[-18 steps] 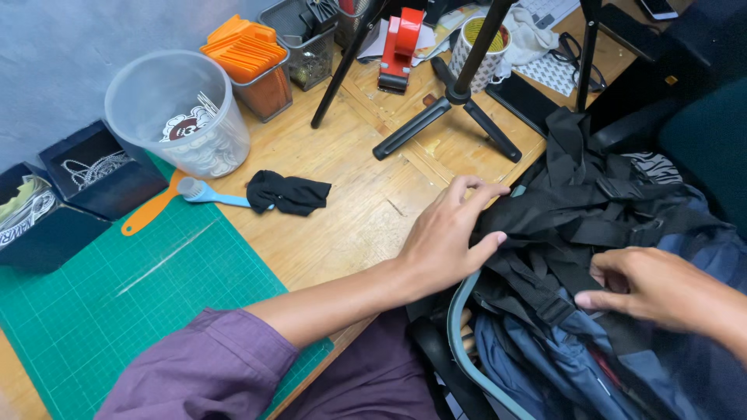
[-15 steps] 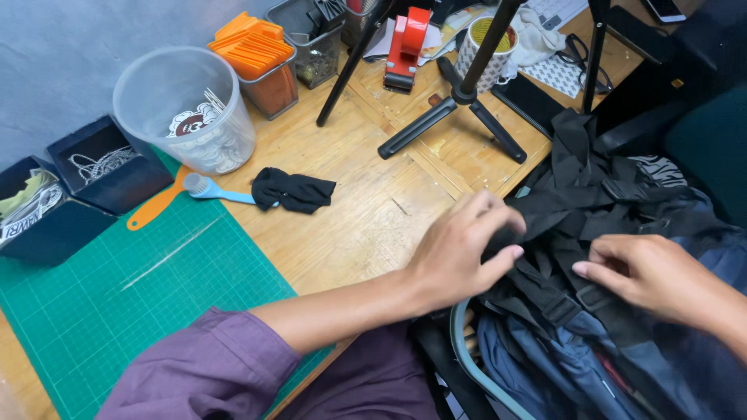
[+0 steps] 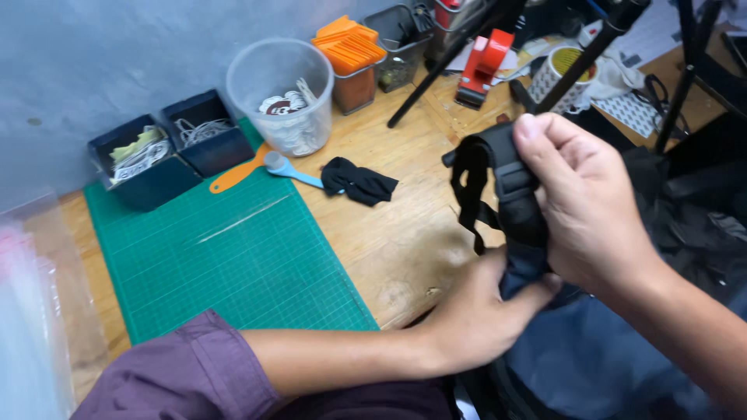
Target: The person cleans a blue shoulder bag using a light blue brush, wiping the front, sides, and back. They then attach a decorative flower-shaped charm to the bag's zipper pull and adjust the shoulder strap.
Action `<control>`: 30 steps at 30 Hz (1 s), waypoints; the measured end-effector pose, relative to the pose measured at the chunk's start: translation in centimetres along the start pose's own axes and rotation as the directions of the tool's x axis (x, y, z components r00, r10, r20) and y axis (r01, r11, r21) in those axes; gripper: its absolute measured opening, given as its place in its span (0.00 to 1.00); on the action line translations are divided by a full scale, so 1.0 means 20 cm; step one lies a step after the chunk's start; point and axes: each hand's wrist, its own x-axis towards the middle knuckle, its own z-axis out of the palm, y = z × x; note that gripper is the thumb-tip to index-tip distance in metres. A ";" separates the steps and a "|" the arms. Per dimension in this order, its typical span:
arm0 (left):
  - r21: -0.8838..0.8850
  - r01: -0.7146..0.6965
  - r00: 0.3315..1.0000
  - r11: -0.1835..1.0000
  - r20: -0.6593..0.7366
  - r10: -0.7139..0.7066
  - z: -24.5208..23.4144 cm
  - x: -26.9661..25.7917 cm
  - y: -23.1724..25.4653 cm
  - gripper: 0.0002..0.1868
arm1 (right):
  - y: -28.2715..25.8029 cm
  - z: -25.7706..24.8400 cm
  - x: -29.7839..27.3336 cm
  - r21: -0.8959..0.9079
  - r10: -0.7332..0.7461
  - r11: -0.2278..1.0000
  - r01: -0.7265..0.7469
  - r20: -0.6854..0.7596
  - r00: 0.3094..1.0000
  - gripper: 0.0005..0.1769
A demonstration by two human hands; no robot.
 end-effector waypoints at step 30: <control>0.334 0.544 0.560 0.770 -0.828 -0.036 -1.86 -0.98 -0.14 0.14 | 0.95 1.02 0.83 -0.767 0.272 -0.085 0.636 0.596 0.756 0.19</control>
